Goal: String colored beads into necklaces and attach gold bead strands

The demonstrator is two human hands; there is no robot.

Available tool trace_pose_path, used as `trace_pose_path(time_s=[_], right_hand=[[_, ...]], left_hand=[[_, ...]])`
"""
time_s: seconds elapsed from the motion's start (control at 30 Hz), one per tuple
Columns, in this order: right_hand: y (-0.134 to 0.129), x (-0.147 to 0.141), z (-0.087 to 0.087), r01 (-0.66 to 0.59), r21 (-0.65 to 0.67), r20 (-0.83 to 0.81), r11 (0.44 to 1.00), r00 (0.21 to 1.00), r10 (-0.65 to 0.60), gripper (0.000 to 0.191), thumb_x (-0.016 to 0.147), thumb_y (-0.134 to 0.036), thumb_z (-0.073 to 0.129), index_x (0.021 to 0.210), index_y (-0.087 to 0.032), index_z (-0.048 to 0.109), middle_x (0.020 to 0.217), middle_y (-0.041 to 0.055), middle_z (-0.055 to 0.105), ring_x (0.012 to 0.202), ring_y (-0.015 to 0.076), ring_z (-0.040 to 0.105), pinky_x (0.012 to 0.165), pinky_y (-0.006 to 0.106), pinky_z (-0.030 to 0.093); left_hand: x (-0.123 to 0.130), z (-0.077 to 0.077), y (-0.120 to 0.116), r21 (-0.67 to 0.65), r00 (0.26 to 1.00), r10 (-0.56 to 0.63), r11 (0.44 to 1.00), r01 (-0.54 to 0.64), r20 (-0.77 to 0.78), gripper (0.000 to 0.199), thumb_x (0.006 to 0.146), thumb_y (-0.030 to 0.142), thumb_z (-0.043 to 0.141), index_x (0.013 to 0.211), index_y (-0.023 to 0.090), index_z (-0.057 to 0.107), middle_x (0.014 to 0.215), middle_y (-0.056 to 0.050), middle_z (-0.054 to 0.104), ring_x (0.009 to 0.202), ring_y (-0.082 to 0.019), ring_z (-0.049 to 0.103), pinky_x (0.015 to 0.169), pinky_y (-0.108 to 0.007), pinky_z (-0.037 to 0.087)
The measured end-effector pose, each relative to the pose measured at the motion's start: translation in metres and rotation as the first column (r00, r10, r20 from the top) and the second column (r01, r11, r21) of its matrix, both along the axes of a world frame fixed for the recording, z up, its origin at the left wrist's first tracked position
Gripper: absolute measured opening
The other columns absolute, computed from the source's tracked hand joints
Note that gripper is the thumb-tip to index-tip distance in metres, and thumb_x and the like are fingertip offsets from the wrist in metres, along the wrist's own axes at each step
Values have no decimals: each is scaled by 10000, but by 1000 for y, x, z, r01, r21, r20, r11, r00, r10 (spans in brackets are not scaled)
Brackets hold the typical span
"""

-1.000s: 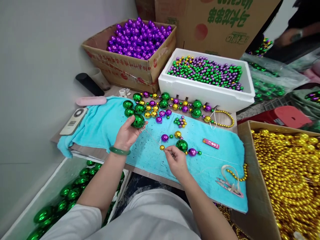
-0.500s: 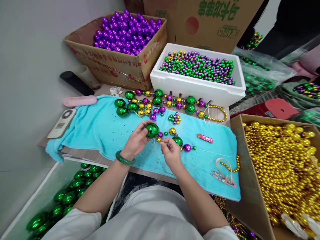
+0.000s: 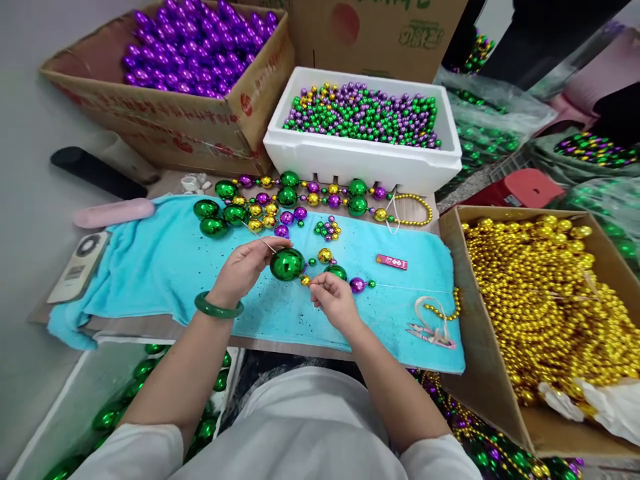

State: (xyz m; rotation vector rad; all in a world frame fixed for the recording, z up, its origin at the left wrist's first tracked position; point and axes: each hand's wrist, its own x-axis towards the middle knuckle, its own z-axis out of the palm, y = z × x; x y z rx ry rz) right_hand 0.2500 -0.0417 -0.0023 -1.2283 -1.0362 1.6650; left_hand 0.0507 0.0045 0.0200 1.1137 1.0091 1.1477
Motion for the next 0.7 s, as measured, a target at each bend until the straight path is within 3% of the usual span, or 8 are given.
trace_pose_path(time_s=[0.07,0.13,0.2,0.27,0.33,0.47,0.7], right_hand=[[-2,4,-2,5,-9,-29,1000,1000,-5,303,693,-450,709,722,-185,567,525,-26,552,444,89,454,383,197,296],[-5,9,-4,5,-13,-47,1000,999,-5,306,701,-452,711,731,-181,572,526,-26,550,447,90,458,383,195,297],[-8,15,-7,-3,-10,-54,1000,999,3,303,708,-448,713,730,-180,575,524,-28,545,450,88,457,390,195,302],[-9,19,-9,-14,-10,-53,1000,999,13,305,712,-450,715,727,-180,575,517,-29,540,443,86,447,392,196,303],[-10,23,-11,-12,-18,-53,1000,999,11,314,711,-459,718,728,-180,575,514,-28,539,437,86,439,389,198,300],[-7,28,-14,14,-26,-61,1000,998,-15,323,700,-461,728,748,-179,580,518,-27,538,440,88,437,388,197,303],[-6,42,-13,19,22,-67,1000,998,-17,314,720,-463,717,747,-181,583,505,-28,521,439,91,414,390,205,282]], left_hand=[[-6,-7,13,-9,999,46,999,-46,-17,501,874,582,516,1032,163,741,1022,-118,717,919,-215,649,765,-308,502],[-14,-17,28,35,959,217,976,-214,-184,441,859,537,548,988,164,745,950,-101,719,809,-191,640,698,-289,487],[-22,-27,41,170,814,396,918,-359,-425,284,820,413,624,917,178,750,906,-72,714,777,-179,617,710,-285,471],[-28,-34,48,293,662,489,872,-392,-569,188,796,321,640,871,187,749,897,-61,708,802,-188,609,764,-302,466],[-29,-38,49,341,598,508,861,-378,-620,169,804,290,616,853,190,743,886,-61,701,820,-198,610,792,-316,463],[-21,-40,44,350,562,456,890,-293,-690,169,828,277,588,866,190,729,895,-67,686,833,-207,602,821,-333,461],[0,-39,53,448,408,418,893,-24,-811,213,884,226,514,923,193,720,955,-128,650,998,-301,526,959,-453,382]])
